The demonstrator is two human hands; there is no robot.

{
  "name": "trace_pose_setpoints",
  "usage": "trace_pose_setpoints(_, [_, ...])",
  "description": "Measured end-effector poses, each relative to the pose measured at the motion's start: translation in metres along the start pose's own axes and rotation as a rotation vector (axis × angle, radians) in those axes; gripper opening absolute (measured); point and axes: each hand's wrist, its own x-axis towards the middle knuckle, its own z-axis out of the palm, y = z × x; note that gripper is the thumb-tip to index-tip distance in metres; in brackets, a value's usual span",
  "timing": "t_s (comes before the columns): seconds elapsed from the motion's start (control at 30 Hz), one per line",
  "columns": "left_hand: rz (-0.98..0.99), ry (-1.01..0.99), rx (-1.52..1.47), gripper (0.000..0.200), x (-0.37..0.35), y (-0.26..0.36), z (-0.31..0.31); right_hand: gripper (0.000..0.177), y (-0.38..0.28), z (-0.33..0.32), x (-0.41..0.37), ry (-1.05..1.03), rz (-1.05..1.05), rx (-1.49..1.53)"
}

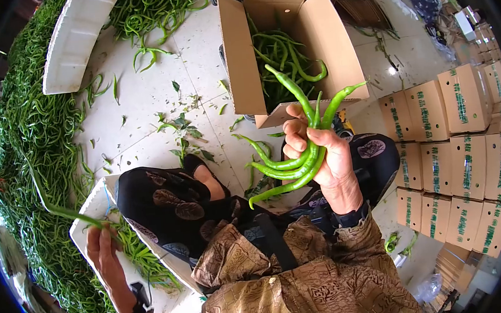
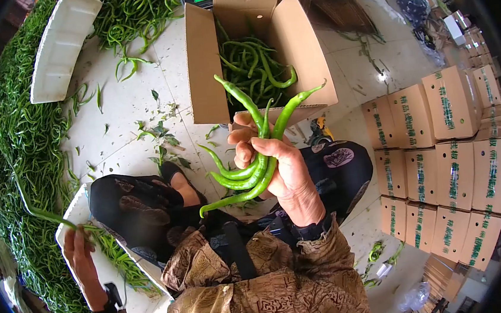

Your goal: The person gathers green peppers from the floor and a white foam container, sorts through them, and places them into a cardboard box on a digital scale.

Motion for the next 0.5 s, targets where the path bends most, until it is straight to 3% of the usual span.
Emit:
trace_pose_setpoints(0.1, [-0.133, 0.141, 0.587, 0.020, -0.021, -0.048, -0.057, 0.056, 0.002, 0.001, 0.003, -0.027, 0.019, 0.102])
trace_pose_setpoints(0.2, [0.161, 0.318, 0.444, 0.024, -0.043, -0.021, -0.009, 0.059, 0.007, 0.005, 0.005, 0.009, 0.048, 0.108])
trace_pose_setpoints(0.3, [0.236, -0.008, 0.304, 0.031, -0.049, 0.034, 0.066, 0.061, 0.014, 0.009, 0.011, -0.129, 0.121, 0.149])
trace_pose_setpoints(0.37, [0.621, -0.269, 0.571, 0.053, -0.038, 0.061, 0.123, 0.066, 0.017, 0.019, 0.010, -0.137, 0.143, 0.174])
trace_pose_setpoints(0.4, [0.682, -0.433, 0.580, 0.059, -0.031, 0.065, 0.148, 0.068, 0.018, 0.025, 0.009, -0.122, 0.150, 0.178])
trace_pose_setpoints(0.5, [1.018, -0.598, 0.641, 0.064, -0.023, 0.045, 0.209, 0.069, 0.017, 0.040, 0.002, -0.070, 0.136, 0.179])
